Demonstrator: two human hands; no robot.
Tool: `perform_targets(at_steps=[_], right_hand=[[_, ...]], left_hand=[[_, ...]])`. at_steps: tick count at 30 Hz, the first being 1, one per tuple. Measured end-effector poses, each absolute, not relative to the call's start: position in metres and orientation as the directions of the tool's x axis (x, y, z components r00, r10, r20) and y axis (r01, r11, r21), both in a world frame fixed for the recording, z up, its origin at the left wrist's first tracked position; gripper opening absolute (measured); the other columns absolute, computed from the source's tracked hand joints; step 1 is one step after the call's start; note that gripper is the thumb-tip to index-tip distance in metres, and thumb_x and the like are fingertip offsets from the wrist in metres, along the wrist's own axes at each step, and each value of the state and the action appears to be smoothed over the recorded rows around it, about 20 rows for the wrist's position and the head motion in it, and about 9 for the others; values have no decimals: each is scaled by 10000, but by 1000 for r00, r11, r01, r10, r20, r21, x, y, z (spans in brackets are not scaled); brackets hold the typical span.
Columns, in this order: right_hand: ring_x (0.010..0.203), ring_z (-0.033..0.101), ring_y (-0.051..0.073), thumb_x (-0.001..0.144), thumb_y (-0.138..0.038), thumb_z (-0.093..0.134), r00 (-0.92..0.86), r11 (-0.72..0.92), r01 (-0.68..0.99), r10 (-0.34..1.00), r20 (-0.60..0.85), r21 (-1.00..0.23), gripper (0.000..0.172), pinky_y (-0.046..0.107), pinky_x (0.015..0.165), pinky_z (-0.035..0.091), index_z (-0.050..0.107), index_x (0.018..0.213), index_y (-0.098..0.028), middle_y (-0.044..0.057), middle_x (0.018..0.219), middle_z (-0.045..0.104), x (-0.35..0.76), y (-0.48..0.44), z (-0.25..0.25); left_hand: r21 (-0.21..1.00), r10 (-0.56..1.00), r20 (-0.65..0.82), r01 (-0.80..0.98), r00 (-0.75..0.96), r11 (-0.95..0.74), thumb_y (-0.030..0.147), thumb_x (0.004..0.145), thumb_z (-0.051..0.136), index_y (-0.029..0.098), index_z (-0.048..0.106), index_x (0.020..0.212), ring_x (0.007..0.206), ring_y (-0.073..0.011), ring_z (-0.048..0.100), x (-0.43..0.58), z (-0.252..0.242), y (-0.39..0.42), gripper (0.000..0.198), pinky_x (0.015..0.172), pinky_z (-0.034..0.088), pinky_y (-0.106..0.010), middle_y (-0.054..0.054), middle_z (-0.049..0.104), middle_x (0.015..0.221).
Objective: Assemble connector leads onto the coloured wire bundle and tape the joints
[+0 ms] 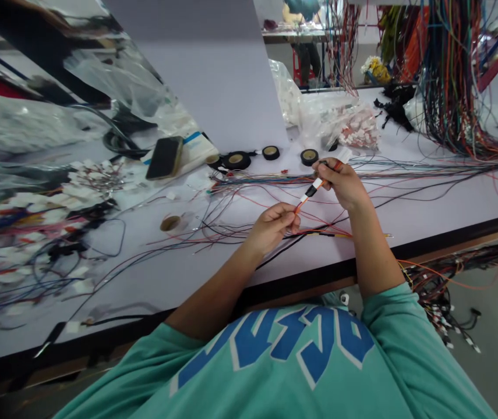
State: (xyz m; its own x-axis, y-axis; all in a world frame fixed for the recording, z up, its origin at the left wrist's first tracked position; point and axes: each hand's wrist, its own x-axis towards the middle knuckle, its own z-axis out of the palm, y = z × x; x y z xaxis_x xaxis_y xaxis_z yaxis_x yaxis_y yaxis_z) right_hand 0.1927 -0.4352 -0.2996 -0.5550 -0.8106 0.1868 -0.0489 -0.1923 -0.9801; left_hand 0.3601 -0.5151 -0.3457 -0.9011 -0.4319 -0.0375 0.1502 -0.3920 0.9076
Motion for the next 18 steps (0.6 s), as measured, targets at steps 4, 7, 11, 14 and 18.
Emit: perform_targets(at_steps=[4, 7, 11, 14, 18], right_hand=[[440, 365, 55, 780, -375, 622, -518, -116, 156, -855, 19, -981, 230, 210, 473, 335, 542, 708, -172, -76, 491, 376, 187, -437, -303], [415, 338, 52, 823, -398, 571, -489, -55, 264, -868, -85, -963, 251, 205, 474, 336, 536, 717, -174, -83, 469, 358, 188, -443, -307], [514, 463, 71, 817, -586, 487, -513, -46, 246, -854, -90, -968, 419, 221, 563, 418, 565, 791, -175, -38, 570, 489, 196, -448, -311], [559, 500, 86, 789, -658, 455, -499, 17, 193, -859, -113, -981, 509, 234, 589, 434, 578, 774, -164, 3, 636, 556, 204, -446, -311], [541, 491, 86, 728, -683, 511, -471, 70, 76, -877, -98, -995, 532, 233, 560, 421, 571, 698, -155, 25, 646, 578, 213, -443, -313]], left_hand=[[933, -400, -24, 123, -916, -339, 306, 611, 716, 149, 582, 744, 436, -66, 505, 358, -349, -512, 246, 482, 396, -212, 37, 596, 560], [941, -408, -40, 104, -912, -324, 286, 619, 695, 148, 585, 739, 428, -66, 505, 358, -349, -511, 214, 471, 392, -206, 36, 598, 558], [904, -472, -92, 125, -877, -410, 246, 586, 694, 145, 576, 702, 416, -68, 504, 358, -348, -509, 194, 446, 387, -197, 36, 590, 537], [825, -527, -141, 195, -838, -531, 210, 552, 702, 151, 559, 687, 442, -77, 530, 356, -348, -509, 205, 458, 413, -196, 35, 594, 546], [745, -565, -183, 261, -805, -614, 169, 532, 695, 160, 537, 685, 480, -88, 557, 354, -348, -510, 221, 481, 444, -201, 31, 605, 555]])
